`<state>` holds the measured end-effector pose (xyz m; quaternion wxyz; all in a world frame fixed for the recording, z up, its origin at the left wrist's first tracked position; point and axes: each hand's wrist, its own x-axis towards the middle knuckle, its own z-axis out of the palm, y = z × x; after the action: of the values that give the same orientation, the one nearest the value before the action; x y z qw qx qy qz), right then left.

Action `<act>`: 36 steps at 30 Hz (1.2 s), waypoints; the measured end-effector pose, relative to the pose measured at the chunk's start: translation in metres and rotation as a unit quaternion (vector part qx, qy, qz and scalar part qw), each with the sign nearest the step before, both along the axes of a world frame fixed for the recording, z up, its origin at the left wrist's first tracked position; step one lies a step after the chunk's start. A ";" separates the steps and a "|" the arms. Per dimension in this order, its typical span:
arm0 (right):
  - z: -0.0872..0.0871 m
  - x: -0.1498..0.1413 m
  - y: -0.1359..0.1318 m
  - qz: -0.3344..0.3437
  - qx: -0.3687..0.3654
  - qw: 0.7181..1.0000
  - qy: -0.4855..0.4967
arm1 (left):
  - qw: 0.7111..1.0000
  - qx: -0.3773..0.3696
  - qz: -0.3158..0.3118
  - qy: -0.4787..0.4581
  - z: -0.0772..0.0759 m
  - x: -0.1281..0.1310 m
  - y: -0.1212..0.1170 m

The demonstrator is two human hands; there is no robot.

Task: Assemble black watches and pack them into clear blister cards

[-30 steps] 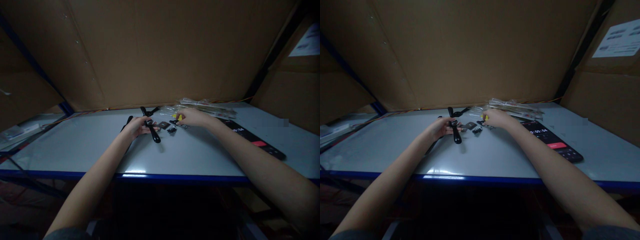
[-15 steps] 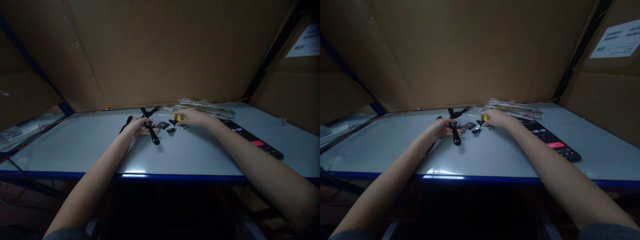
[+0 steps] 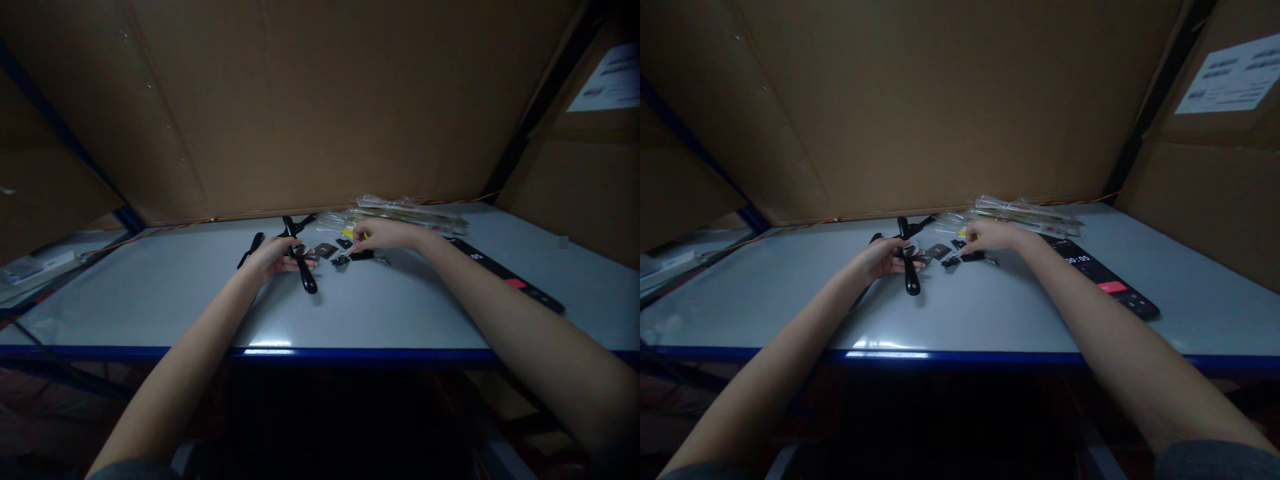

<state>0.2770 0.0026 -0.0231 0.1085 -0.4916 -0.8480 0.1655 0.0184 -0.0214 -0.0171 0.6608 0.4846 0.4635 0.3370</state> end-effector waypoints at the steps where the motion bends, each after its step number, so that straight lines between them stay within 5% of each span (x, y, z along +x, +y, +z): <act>1: 0.000 0.000 0.000 -0.002 -0.007 1.000 0.013 | 1.000 -0.003 0.001 0.001 0.000 0.000 0.000; 7: 0.006 -0.012 -0.005 -0.043 0.050 0.983 0.169 | 0.999 -0.031 -0.005 -0.022 -0.001 0.000 0.002; 15: 0.001 -0.069 -0.033 -0.059 -0.033 0.925 0.373 | 0.997 -0.051 -0.040 -0.036 0.001 0.005 -0.004; 23: -0.011 -0.085 -0.037 -0.094 -0.055 0.867 0.487 | 0.996 -0.019 -0.085 -0.016 0.004 0.008 -0.013; 36: -0.007 -0.084 -0.041 -0.049 -0.075 0.881 0.464 | 0.995 -0.022 -0.094 -0.015 0.004 0.005 -0.010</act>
<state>0.1930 -0.0381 -0.0296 0.4601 -0.4065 -0.6604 0.4323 0.0232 -0.0310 -0.0135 0.7070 0.5062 0.4135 0.2701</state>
